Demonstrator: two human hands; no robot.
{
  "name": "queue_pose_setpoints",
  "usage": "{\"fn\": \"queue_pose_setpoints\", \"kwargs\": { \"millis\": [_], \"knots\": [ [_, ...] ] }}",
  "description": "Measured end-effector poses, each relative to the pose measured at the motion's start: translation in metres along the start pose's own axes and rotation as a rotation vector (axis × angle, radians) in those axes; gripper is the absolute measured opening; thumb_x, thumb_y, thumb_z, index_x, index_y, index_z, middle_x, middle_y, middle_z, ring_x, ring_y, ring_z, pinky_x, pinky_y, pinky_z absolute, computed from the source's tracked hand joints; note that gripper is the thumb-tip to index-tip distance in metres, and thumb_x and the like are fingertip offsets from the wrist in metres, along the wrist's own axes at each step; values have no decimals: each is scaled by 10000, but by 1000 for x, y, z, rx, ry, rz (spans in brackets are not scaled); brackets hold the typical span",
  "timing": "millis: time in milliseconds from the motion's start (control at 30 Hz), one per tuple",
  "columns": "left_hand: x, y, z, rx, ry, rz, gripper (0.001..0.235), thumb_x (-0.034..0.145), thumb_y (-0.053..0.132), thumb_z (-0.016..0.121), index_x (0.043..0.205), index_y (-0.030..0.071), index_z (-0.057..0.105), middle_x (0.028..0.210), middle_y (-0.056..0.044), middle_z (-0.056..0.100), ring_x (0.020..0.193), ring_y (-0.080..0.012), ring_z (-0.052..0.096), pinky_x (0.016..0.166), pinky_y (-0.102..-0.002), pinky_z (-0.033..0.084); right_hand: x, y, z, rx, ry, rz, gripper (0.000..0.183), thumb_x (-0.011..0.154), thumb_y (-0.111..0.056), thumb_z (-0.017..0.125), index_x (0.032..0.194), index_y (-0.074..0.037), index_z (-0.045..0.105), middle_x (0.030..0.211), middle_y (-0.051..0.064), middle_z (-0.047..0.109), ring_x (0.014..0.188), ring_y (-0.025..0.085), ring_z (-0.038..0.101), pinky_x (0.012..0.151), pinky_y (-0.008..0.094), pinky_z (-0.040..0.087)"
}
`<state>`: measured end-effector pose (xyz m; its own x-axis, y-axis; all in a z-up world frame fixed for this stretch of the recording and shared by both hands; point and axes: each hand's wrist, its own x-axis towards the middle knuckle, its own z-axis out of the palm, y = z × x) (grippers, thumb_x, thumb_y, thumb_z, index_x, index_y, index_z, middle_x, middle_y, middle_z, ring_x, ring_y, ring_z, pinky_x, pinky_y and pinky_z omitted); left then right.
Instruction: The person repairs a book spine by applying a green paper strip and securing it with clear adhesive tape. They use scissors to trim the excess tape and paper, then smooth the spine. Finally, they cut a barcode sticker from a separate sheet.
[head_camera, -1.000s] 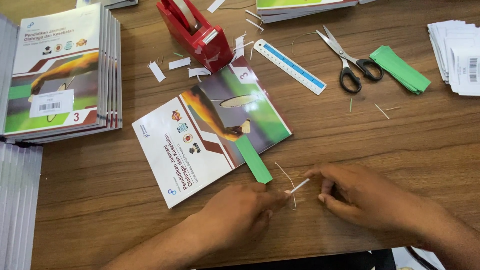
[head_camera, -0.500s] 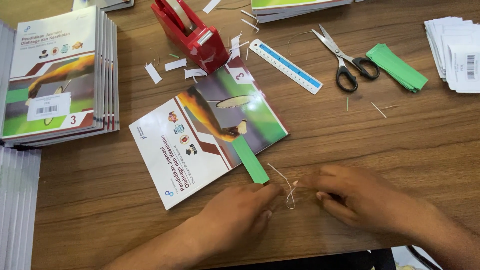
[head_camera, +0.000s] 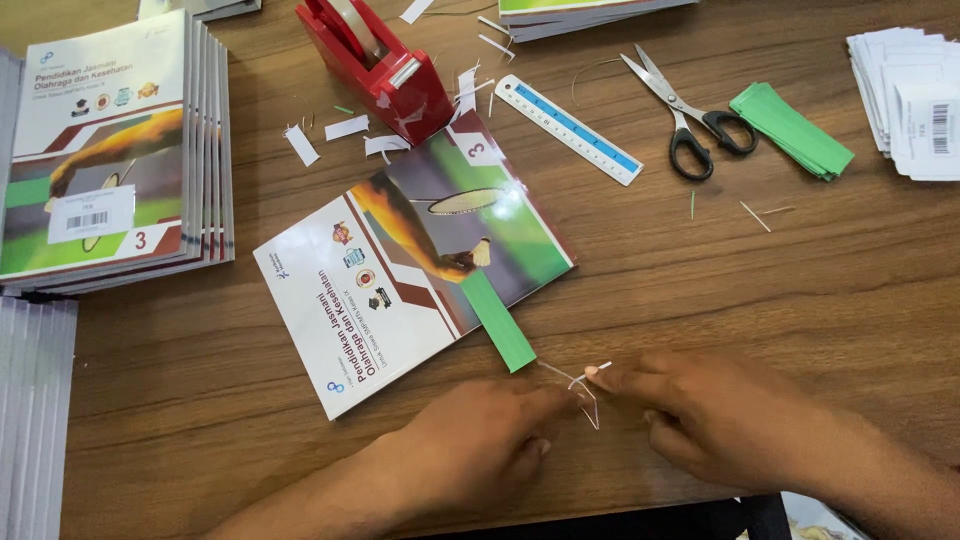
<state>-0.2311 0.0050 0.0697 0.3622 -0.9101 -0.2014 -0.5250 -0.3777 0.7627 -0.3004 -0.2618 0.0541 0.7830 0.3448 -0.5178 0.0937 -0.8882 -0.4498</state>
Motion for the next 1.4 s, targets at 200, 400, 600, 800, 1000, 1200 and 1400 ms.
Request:
{"fn": "queue_pose_setpoints", "kwargs": {
  "millis": [200,400,600,800,1000,1200,1400],
  "knots": [
    [5,11,-4,38,-162,-112,516,856,122,610,1367,107,545,1072,-182,715,912,-413,683,719,-518,561,-7,-26,-29,-30,-304,189,871,768,-169,559,1536,-535,372,810,-72,805,652,192,738,588,353,566],
    [4,15,6,74,-226,-170,610,921,175,582,1495,74,401,919,-120,768,824,-410,702,646,-508,558,-11,-32,-34,-26,-378,217,1016,794,-213,618,1644,-513,147,774,-89,776,664,143,700,610,313,556],
    [-5,27,4,-109,-193,-256,622,935,144,613,1475,112,305,891,-89,738,882,-318,726,683,-438,576,-17,-35,-40,44,-417,331,1007,845,-238,610,1645,-554,86,822,-129,799,685,61,717,604,235,541],
    [-28,9,14,-296,13,-115,820,877,42,653,1561,71,201,825,-103,692,631,-227,695,541,-342,579,-24,-27,-39,383,-347,460,1176,890,-243,794,1649,-604,-28,852,-87,883,609,52,658,575,186,500],
    [-29,14,4,-416,-100,-244,1121,914,75,692,1640,134,-161,807,-68,717,647,-164,670,546,-269,533,-29,-17,-20,433,-259,404,1015,870,-332,820,1618,-635,204,767,-114,875,589,35,666,557,187,497],
    [-49,9,4,-574,-15,-112,875,904,69,739,1635,117,260,813,-23,685,628,-114,618,531,-247,500,-46,16,16,612,-226,254,551,850,-280,876,1366,-444,776,736,-113,789,563,29,600,544,201,485],
    [-34,8,-45,-141,234,-101,149,896,131,688,1040,136,727,851,-12,764,712,-129,708,591,-263,608,-22,-12,12,568,29,273,320,829,-341,836,1149,-326,847,680,-96,818,560,37,713,515,211,553]
  ]
}}
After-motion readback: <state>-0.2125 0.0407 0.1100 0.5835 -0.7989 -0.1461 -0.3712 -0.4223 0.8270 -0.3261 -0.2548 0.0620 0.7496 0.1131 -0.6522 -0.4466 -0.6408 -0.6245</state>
